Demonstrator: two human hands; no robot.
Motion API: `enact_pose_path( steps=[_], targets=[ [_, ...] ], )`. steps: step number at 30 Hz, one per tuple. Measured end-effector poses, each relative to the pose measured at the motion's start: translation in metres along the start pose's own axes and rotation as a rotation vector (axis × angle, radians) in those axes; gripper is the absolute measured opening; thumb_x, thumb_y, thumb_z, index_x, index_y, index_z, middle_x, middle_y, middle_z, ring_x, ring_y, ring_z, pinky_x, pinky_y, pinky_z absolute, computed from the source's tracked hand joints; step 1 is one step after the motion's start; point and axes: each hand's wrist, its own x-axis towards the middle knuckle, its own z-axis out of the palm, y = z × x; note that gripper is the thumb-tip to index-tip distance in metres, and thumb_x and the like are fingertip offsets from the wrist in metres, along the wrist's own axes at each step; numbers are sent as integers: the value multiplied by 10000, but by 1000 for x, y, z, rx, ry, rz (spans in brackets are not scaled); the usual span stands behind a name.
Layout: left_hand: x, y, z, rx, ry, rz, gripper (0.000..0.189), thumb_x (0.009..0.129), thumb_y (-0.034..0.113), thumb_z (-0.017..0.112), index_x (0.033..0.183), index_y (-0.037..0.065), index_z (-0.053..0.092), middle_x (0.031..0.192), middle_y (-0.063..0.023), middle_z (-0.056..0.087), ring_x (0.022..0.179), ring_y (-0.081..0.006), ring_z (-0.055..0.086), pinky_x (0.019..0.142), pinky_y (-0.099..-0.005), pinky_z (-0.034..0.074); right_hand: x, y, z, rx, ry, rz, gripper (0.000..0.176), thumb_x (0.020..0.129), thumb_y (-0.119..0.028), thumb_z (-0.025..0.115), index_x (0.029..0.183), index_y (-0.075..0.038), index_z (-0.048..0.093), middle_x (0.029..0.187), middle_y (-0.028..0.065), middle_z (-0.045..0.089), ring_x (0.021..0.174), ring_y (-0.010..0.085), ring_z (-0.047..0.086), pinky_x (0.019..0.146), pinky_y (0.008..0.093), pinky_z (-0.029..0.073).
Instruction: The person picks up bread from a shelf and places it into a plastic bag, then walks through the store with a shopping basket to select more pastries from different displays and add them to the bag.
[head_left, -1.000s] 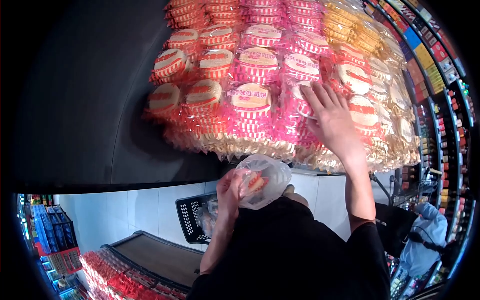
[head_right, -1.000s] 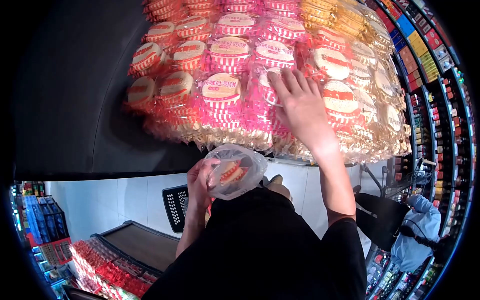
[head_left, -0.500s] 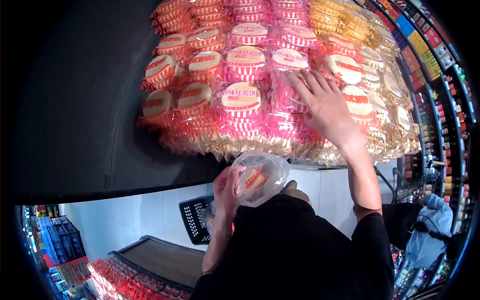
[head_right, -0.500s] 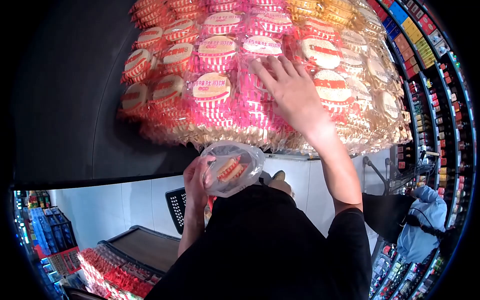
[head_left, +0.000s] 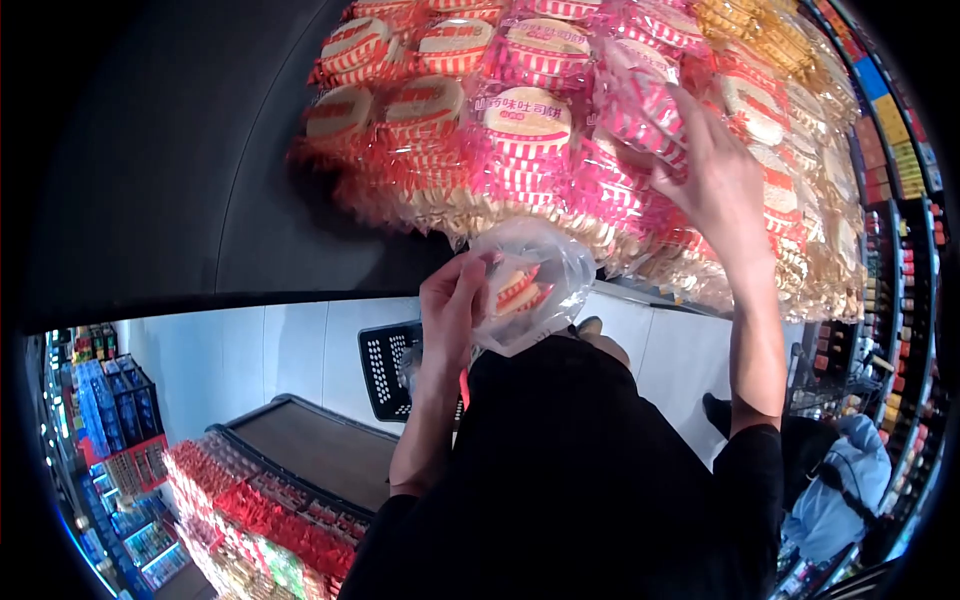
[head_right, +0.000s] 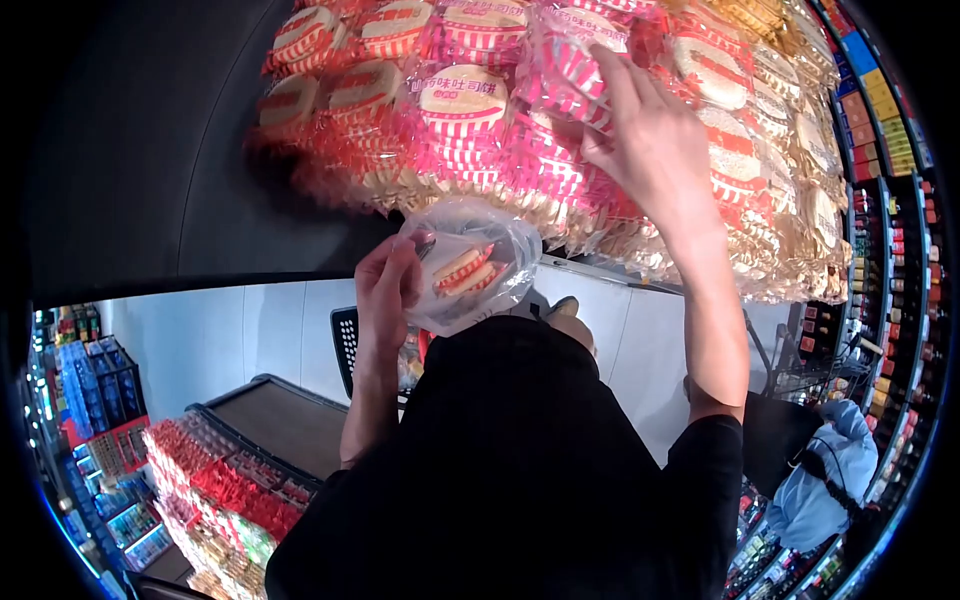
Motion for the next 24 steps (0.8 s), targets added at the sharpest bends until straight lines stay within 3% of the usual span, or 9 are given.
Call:
enact_pose_path(
  steps=[4,6,10,12,15,17,18,20,24],
  targets=[
    [1,5,-1,-13,-1,30,282,1030,218,557,1128,1,709,627,95,444,516,14,308,470,-189,195,-6,-1,-24,222,20,162,702,708,-142,766,1348,-15,507,1107,149,678,940,245,704,806,370,604],
    [0,11,1,-22,8,32,286,1035,219,548,1127,1,709,625,93,441,511,14,301,467,-189,189,-19,-6,-41,563,307,185,682,752,-183,749,1358,4,498,1099,161,671,969,247,686,838,353,581],
    [0,20,7,29,0,78,299,1050,219,520,1123,-1,709,608,93,432,505,14,299,459,-190,192,-118,-16,-10,1311,416,590,792,784,-266,735,1433,40,402,1237,177,595,1185,254,581,989,380,489],
    [0,25,10,61,11,91,305,1054,220,512,1122,-3,709,604,94,430,509,16,303,460,-190,195,-152,-29,16,1527,13,664,807,779,-232,760,1438,41,383,1323,160,548,1238,236,546,1049,380,445],
    [-3,37,12,139,0,128,308,1057,245,496,1095,28,710,574,77,445,466,10,317,422,-193,198,-129,-77,25,1704,-156,576,810,741,-160,771,1431,34,394,1344,141,543,1248,231,538,1067,365,426],
    [-7,49,16,152,-33,119,320,1059,235,510,1071,-18,705,609,100,424,538,19,311,478,-191,212,-122,-84,33,1351,-214,193,792,677,-102,760,1394,37,453,1245,184,636,1136,230,630,984,359,485],
    [-9,54,18,159,-29,118,320,1059,235,510,1071,-18,705,609,100,424,538,19,311,478,-191,212,-119,-85,34,1256,-220,101,756,665,-116,764,1354,30,490,1195,216,649,1070,294,674,940,368,522],
    [-11,62,19,339,33,190,318,1057,234,518,1035,-26,699,615,100,413,559,18,307,487,-194,217,-109,-81,28,1077,-237,-26,709,652,-122,738,1312,17,522,1199,217,644,1062,359,663,922,394,543],
    [-11,67,11,400,66,303,316,1055,265,524,1036,18,722,596,96,419,524,18,314,461,-194,213,-91,-81,11,972,-190,-208,653,637,-121,713,1259,2,559,1183,194,653,1057,356,659,903,405,558]
  ],
)
